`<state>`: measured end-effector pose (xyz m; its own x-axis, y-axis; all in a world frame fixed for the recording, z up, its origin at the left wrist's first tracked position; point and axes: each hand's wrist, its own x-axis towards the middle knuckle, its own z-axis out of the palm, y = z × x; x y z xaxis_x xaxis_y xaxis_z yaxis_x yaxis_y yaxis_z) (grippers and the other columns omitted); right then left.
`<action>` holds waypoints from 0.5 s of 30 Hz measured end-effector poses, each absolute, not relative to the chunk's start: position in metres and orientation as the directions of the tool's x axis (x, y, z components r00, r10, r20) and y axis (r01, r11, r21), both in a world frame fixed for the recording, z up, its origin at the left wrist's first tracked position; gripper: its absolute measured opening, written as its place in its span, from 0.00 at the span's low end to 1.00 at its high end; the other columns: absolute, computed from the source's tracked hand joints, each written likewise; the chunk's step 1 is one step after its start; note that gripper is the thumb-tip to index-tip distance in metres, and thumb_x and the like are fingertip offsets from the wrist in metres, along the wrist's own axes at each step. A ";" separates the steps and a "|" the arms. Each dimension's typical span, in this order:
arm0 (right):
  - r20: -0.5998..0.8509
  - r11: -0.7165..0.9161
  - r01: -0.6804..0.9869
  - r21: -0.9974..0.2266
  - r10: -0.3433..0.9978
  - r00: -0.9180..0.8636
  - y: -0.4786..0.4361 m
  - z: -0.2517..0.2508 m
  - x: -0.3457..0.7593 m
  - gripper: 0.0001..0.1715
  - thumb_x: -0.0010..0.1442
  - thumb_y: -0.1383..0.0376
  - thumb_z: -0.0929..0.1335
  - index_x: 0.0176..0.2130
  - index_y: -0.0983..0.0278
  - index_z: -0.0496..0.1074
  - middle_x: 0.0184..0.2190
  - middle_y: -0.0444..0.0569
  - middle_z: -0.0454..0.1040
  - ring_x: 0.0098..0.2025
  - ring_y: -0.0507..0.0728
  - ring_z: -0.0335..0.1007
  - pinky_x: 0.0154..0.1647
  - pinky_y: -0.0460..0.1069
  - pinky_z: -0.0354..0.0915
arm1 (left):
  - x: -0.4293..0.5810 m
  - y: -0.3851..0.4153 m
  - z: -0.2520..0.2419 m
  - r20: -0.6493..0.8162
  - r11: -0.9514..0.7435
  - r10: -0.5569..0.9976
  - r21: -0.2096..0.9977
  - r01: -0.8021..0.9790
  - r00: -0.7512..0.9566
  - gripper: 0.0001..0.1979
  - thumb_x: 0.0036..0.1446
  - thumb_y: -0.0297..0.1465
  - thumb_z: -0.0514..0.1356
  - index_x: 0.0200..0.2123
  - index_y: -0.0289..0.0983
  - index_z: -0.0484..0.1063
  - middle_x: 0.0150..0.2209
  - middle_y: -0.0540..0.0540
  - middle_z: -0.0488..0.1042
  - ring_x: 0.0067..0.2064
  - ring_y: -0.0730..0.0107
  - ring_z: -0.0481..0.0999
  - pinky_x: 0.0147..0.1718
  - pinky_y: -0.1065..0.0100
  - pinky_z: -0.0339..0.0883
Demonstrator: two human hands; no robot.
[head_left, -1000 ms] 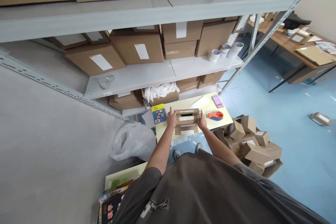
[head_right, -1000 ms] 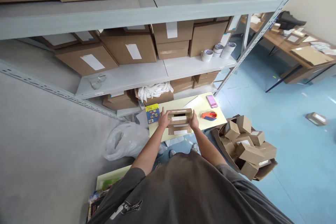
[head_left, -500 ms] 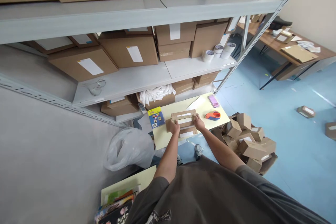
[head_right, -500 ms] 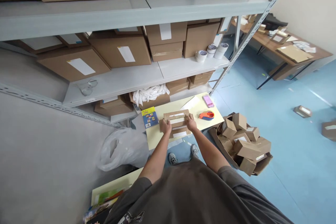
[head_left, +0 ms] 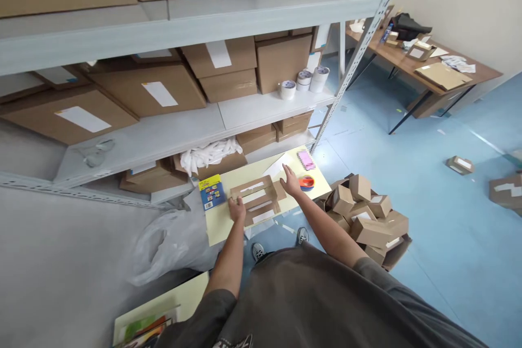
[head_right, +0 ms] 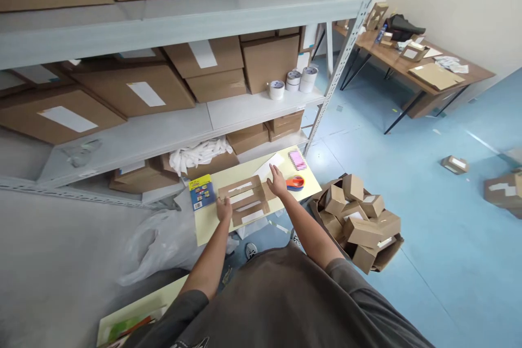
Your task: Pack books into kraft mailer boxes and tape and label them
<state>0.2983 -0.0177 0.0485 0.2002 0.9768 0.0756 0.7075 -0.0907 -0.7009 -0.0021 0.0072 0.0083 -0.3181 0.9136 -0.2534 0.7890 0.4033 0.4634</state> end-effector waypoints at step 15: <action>-0.351 -0.304 0.797 -0.521 0.928 0.125 -0.055 -0.046 0.452 0.32 0.60 0.68 0.71 0.63 0.66 0.72 0.59 0.62 0.77 0.59 0.68 0.74 0.62 0.57 0.66 | 0.047 0.011 0.015 -0.277 0.481 0.874 0.365 0.797 -0.400 0.32 0.74 0.47 0.48 0.72 0.34 0.61 0.60 0.31 0.78 0.59 0.43 0.80 0.56 0.52 0.73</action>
